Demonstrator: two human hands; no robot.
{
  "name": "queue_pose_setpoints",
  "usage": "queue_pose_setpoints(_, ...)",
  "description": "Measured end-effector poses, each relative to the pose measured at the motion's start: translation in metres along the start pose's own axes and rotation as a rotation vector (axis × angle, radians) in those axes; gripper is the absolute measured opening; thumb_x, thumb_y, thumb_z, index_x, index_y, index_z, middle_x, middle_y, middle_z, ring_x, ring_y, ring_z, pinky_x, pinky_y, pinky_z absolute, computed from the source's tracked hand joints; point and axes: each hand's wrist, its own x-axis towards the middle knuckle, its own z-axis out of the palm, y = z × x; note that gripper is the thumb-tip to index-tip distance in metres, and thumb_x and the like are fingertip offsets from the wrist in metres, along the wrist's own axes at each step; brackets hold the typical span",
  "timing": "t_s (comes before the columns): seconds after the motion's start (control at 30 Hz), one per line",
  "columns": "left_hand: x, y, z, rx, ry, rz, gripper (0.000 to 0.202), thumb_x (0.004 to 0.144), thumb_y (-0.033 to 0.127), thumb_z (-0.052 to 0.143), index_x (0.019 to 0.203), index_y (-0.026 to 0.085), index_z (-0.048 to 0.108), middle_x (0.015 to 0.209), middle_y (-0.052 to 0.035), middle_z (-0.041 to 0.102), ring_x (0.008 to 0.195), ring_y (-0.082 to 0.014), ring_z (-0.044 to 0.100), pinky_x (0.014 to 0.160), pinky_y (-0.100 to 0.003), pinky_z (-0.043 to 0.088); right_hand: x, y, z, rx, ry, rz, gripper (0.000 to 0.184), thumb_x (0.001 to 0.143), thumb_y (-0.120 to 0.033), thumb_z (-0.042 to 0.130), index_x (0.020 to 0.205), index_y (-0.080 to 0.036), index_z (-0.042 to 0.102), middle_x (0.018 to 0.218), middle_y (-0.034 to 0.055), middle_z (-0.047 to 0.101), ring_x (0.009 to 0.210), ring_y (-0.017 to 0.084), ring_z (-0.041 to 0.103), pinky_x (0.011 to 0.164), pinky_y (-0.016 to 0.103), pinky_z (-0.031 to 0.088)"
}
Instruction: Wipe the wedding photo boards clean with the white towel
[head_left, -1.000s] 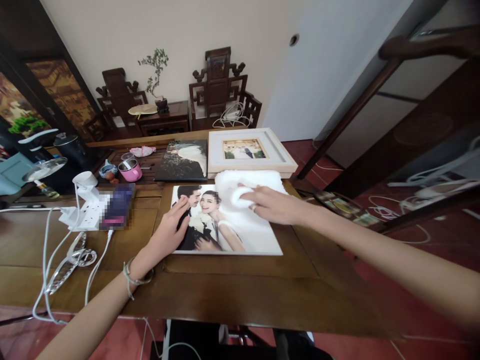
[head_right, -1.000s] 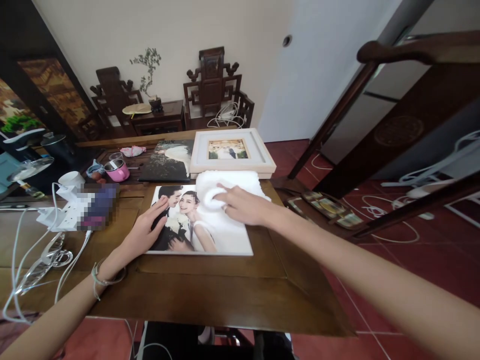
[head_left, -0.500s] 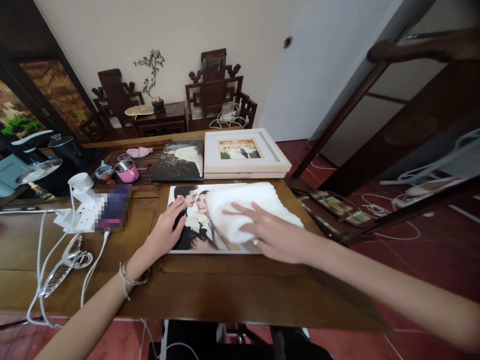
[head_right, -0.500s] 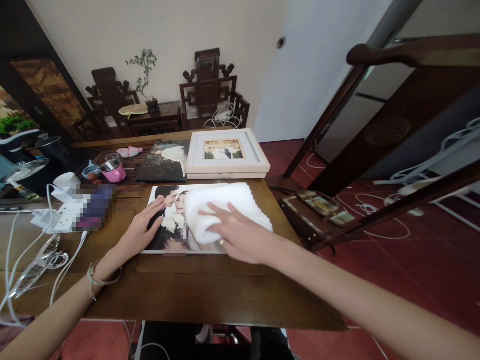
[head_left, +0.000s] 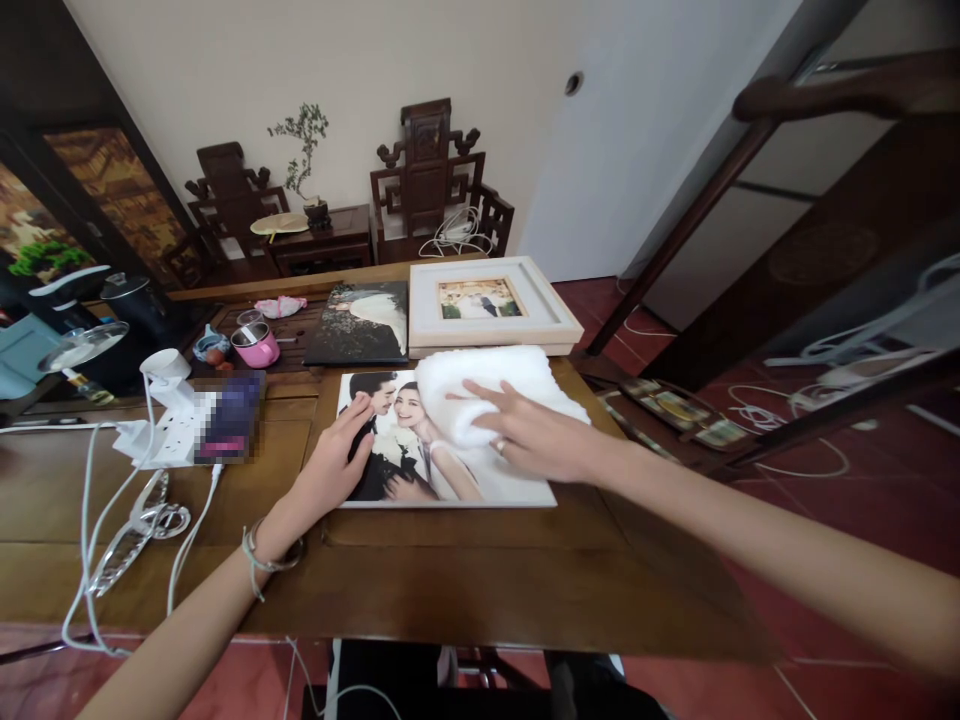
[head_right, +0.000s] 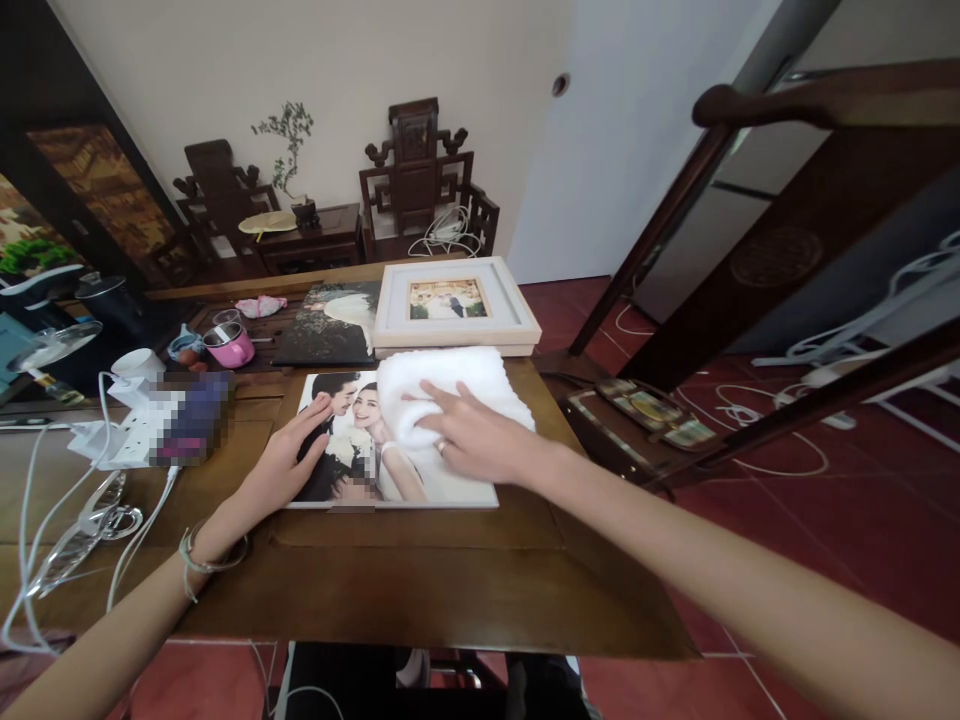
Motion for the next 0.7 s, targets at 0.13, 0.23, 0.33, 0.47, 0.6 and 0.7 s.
queue_pose_setpoints(0.13, 0.000, 0.001, 0.000, -0.006, 0.004, -0.002, 0.041, 0.095, 0.026, 0.039, 0.133, 0.013, 0.049, 0.146, -0.0141, 0.042, 0.139, -0.0221, 0.033, 0.114, -0.046, 0.028, -0.042, -0.039, 0.023, -0.009, 0.053, -0.035, 0.043, 0.061, 0.001, 0.044, 0.092, -0.016, 0.070, 0.150, 0.0104, 0.033, 0.142, 0.031, 0.012, 0.112, 0.064, 0.012)
queue_pose_setpoints(0.23, 0.001, 0.002, 0.001, -0.017, 0.006, -0.007, 0.041, 0.094, 0.027, 0.040, 0.133, 0.015, 0.049, 0.145, -0.0130, 0.044, 0.138, -0.0234, 0.035, 0.114, -0.047, 0.029, -0.069, -0.065, 0.041, -0.007, 0.089, -0.073, 0.036, 0.055, 0.000, 0.046, 0.078, -0.017, 0.068, 0.153, 0.0069, 0.027, 0.142, 0.034, 0.008, 0.112, 0.065, 0.007)
queue_pose_setpoints(0.33, 0.001, 0.002, 0.001, -0.019, -0.001, -0.012, 0.042, 0.094, 0.027, 0.040, 0.133, 0.014, 0.050, 0.145, -0.0135, 0.043, 0.138, -0.0240, 0.034, 0.114, -0.047, 0.029, -0.079, -0.074, 0.044, -0.007, 0.071, -0.108, 0.031, 0.053, -0.002, 0.048, 0.073, -0.017, 0.066, 0.154, 0.0068, 0.026, 0.142, 0.035, 0.008, 0.113, 0.064, 0.006)
queue_pose_setpoints(0.47, 0.002, 0.002, 0.001, -0.002, -0.014, -0.012, 0.044, 0.095, 0.027, 0.039, 0.133, 0.008, 0.049, 0.145, -0.0169, 0.042, 0.139, -0.0235, 0.034, 0.115, -0.045, 0.028, -0.057, -0.056, 0.026, 0.000, -0.011, -0.080, 0.038, 0.061, -0.002, 0.047, 0.087, -0.018, 0.070, 0.151, 0.0079, 0.032, 0.142, 0.031, 0.014, 0.112, 0.062, 0.014)
queue_pose_setpoints(0.6, 0.002, 0.001, 0.000, 0.002, -0.011, 0.001, 0.042, 0.095, 0.026, 0.039, 0.133, 0.012, 0.049, 0.146, -0.0141, 0.042, 0.138, -0.0228, 0.034, 0.115, -0.046, 0.029, -0.011, -0.022, 0.006, -0.007, -0.014, -0.019, 0.041, 0.071, -0.002, 0.044, 0.102, -0.015, 0.067, 0.149, 0.0119, 0.036, 0.141, 0.030, 0.017, 0.110, 0.062, 0.020)
queue_pose_setpoints(0.7, 0.001, 0.000, 0.000, -0.005, -0.004, 0.006, 0.041, 0.095, 0.027, 0.040, 0.133, 0.013, 0.050, 0.145, -0.0139, 0.044, 0.138, -0.0229, 0.035, 0.114, -0.045, 0.029, 0.022, 0.000, 0.000, -0.028, 0.029, 0.015, 0.042, 0.076, -0.004, 0.042, 0.111, -0.013, 0.064, 0.147, 0.0153, 0.039, 0.141, 0.031, 0.019, 0.108, 0.063, 0.023)
